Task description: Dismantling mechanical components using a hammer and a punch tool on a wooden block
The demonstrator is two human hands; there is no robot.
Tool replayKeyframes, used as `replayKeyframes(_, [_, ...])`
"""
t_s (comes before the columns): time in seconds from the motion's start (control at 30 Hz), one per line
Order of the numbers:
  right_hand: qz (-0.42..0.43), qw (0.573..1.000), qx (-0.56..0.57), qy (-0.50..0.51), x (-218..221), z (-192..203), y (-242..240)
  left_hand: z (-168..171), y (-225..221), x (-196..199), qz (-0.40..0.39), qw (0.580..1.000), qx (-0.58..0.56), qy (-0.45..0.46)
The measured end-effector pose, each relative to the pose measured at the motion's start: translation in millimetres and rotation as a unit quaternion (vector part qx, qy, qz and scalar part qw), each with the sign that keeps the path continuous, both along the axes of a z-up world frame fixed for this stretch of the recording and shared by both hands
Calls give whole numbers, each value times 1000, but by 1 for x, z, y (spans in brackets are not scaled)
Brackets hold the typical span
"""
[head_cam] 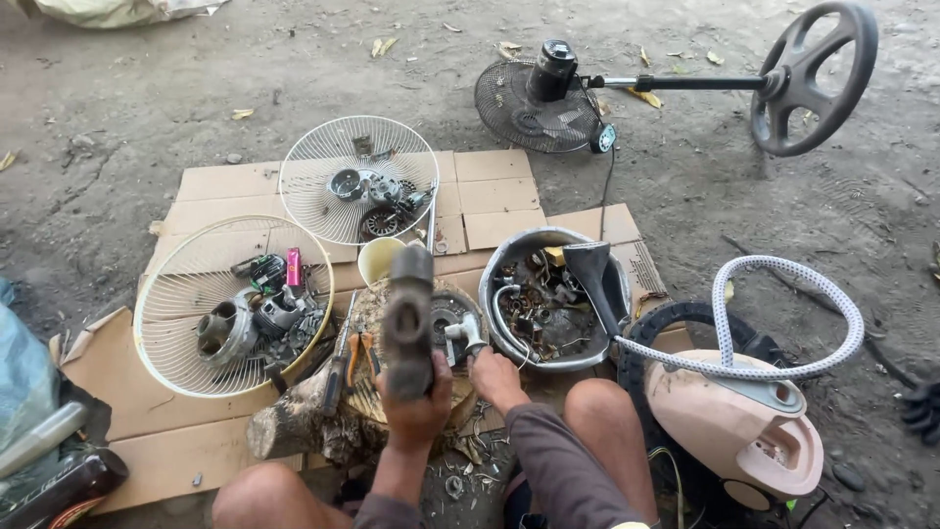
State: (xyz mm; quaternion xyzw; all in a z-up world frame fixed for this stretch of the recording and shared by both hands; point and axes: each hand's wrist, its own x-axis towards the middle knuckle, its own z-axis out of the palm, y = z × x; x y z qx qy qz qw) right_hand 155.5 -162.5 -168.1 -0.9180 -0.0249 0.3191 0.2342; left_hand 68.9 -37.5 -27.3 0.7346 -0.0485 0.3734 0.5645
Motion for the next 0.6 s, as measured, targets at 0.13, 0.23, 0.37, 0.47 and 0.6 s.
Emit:
replayKeyframes(0.13, [13,1000,-2,-14,3,-11,-1,-145,25,-23,-45,948,52,310])
replayKeyframes(0.23, [46,992,1,-115,7,-35,-7,-156,15,-32,1,822,19,570])
replayKeyframes(0.37, [43,989,-3,-141,-2,-51,-9,-159,7,-44,7,821,76,566])
replayKeyframes(0.47, [10,988,-3,-153,-1,-52,-5,-121,1,-45,1,840,56,539])
replayKeyframes(0.6, [-14,997,-25,-77,17,-49,0,-92,5,-25,-35,897,-1,440])
